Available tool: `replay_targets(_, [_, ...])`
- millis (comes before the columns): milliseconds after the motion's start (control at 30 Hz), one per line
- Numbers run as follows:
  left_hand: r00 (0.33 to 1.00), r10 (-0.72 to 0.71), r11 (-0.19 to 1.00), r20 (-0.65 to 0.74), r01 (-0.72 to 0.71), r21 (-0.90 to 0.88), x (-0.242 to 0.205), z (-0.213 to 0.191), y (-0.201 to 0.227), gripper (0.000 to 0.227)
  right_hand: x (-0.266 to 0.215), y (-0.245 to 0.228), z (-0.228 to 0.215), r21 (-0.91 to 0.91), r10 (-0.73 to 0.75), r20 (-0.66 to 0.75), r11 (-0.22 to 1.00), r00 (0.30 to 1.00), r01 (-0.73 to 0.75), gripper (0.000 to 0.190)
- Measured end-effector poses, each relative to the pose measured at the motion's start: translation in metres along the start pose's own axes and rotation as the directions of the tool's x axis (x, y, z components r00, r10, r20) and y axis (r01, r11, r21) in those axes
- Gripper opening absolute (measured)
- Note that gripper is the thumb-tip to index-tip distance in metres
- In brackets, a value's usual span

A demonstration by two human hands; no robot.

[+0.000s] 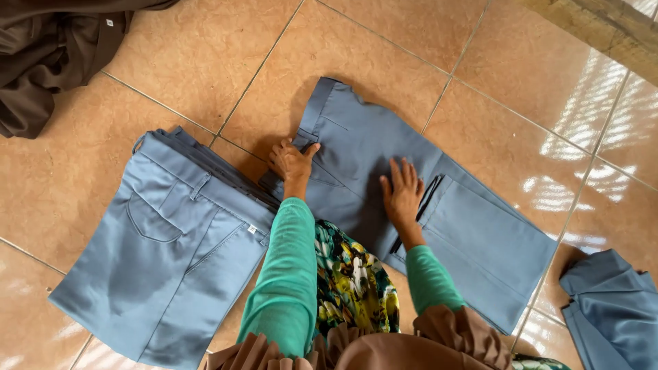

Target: Folding grey trousers into a neat stack while sitting on the floor.

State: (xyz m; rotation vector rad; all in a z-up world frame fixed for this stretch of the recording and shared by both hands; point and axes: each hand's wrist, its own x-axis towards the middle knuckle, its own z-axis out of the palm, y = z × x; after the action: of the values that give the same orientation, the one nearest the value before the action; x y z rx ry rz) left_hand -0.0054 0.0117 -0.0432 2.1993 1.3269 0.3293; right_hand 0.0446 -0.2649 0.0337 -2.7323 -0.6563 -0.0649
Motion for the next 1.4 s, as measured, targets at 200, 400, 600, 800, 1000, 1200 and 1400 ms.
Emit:
replay_targets(200, [0.94, -0.02, 0.983, 0.34, 0.081, -0.166, 0.022, 0.038, -0.022, 0.087, -0.022, 0.015, -0.031, -0.155, 0.083, 0.239, 0.987, 0.968, -0.046, 0.051])
replay_targets(400, [0.96, 0.275, 0.958, 0.043, -0.278, 0.07, -0.082, -0.044, 0.091, 0.047, -0.032, 0.078, -0.021, -0.2, 0.152, 0.071, 0.97, 0.986, -0.135, 0.049])
replay_targets(600, [0.706, 0.702, 0.711, -0.093, -0.701, 0.048, -0.148, 0.0, 0.102, 0.008, 0.027, 0.018, -0.014, 0.586, 0.328, 0.02, 0.762, 0.944, -0.277, 0.059])
replay_targets(800, [0.811, 0.523, 0.846, 0.263, -0.457, -0.274, -0.151, -0.022, 0.105, 0.042, 0.048, 0.04, 0.007, 0.743, 0.547, 0.265, 0.41, 0.794, -0.53, 0.047])
replay_targets(1000, [0.957, 0.183, 0.982, 0.227, -0.165, -0.093, -0.051, 0.012, 0.036, 0.066, 0.035, 0.051, -0.025, 0.838, 0.538, 0.315, 0.229, 0.782, -0.496, 0.048])
replay_targets(1200, [0.885, 0.015, 0.919, 0.465, 0.171, -0.356, -0.043, 0.024, 0.018, 0.073, 0.043, 0.048, -0.079, 0.832, 0.568, 0.179, 0.349, 0.803, -0.432, 0.05])
replay_targets(1400, [0.951, 0.115, 0.744, 0.285, 0.108, -0.659, -0.06, -0.101, 0.061, 0.02, 0.044, 0.025, -0.178, 0.906, 0.575, 0.113, 0.274, 0.81, -0.321, 0.056])
